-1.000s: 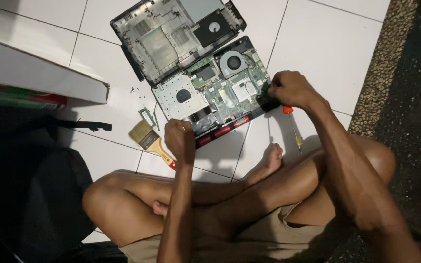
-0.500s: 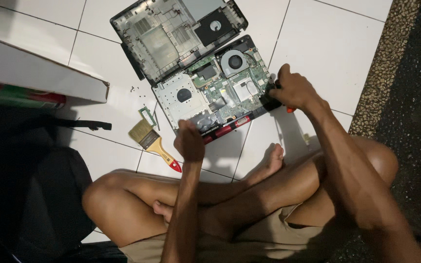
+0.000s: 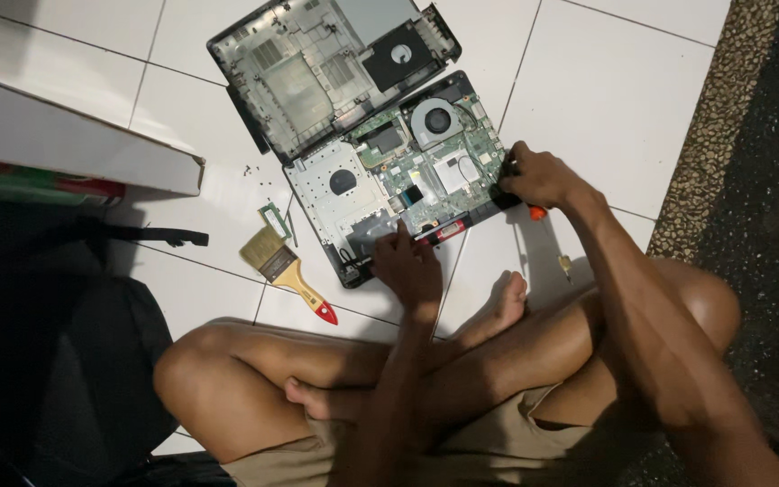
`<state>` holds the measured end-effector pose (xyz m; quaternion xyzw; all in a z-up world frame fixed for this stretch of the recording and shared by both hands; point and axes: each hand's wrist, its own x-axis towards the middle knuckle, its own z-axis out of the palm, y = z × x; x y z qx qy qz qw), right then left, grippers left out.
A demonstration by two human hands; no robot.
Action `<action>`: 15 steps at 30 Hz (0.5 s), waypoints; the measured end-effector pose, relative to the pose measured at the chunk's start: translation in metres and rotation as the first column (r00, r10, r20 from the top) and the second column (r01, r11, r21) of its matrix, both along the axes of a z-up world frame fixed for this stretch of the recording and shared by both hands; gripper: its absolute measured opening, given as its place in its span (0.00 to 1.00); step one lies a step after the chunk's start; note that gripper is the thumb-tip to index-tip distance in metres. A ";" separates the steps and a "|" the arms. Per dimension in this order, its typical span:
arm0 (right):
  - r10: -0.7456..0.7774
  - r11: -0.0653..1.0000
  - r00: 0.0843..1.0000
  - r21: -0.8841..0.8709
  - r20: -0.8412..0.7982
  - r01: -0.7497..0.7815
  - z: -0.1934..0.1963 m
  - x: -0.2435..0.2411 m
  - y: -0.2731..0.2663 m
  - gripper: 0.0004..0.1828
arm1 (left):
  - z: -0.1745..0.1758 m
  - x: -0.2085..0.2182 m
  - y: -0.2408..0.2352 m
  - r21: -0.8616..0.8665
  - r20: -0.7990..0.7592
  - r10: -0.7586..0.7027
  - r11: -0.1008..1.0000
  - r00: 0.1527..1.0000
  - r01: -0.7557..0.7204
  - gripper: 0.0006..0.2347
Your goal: The person is sitting on the floor and using a screwdriver to remove screws from the internal components of a disassembled laptop. They systematically loosen screws from the motherboard area and place them on the floor.
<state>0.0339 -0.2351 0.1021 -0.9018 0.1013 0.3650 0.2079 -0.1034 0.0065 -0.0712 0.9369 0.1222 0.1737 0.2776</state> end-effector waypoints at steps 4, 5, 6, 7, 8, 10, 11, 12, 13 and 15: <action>-0.044 0.996 0.999 0.081 0.016 0.043 -0.024 0.004 -0.008 0.42 | 0.033 0.022 0.002 -0.320 -0.275 0.110 0.926 0.955 -0.199 0.14; -0.072 0.992 0.997 0.104 0.025 0.069 -0.023 0.006 -0.006 0.41 | 0.037 0.024 0.007 -0.354 -0.310 0.113 0.908 0.944 -0.224 0.14; -0.100 0.987 0.994 0.128 0.033 0.095 -0.020 0.007 -0.005 0.39 | 0.042 0.027 0.012 -0.387 -0.344 0.113 0.888 0.932 -0.250 0.15; -0.098 0.987 0.995 0.129 0.033 0.092 -0.019 0.005 -0.002 0.39 | 0.043 0.026 0.012 -0.385 -0.344 0.116 0.888 0.932 -0.252 0.15; -0.090 0.990 0.996 0.113 0.019 0.087 -0.017 0.002 0.000 0.41 | 0.045 0.026 0.012 -0.329 -0.318 0.127 0.915 0.940 -0.234 0.14; -0.084 0.992 0.996 0.096 0.008 0.082 -0.016 0.003 0.002 0.43 | 0.028 0.030 0.013 -0.273 -0.289 0.134 0.938 0.948 -0.215 0.13; -0.055 0.996 0.998 0.075 0.000 0.055 -0.016 0.005 0.002 0.43 | 0.009 0.033 0.014 -0.338 -0.198 0.085 0.929 0.976 -0.150 0.08; -0.026 0.998 1.000 0.053 -0.009 0.027 -0.016 0.007 0.001 0.43 | -0.011 0.037 0.015 -0.395 -0.104 0.040 0.915 0.994 -0.078 0.06; -0.029 0.998 1.000 0.051 -0.010 0.029 -0.014 0.004 0.003 0.43 | -0.004 0.052 0.019 -0.397 -0.105 0.038 0.915 0.994 -0.077 0.06; -0.012 1.000 1.000 0.019 -0.003 0.013 -0.010 0.000 0.006 0.40 | 0.009 0.083 0.027 -0.273 0.218 -0.002 0.960 0.976 0.063 0.09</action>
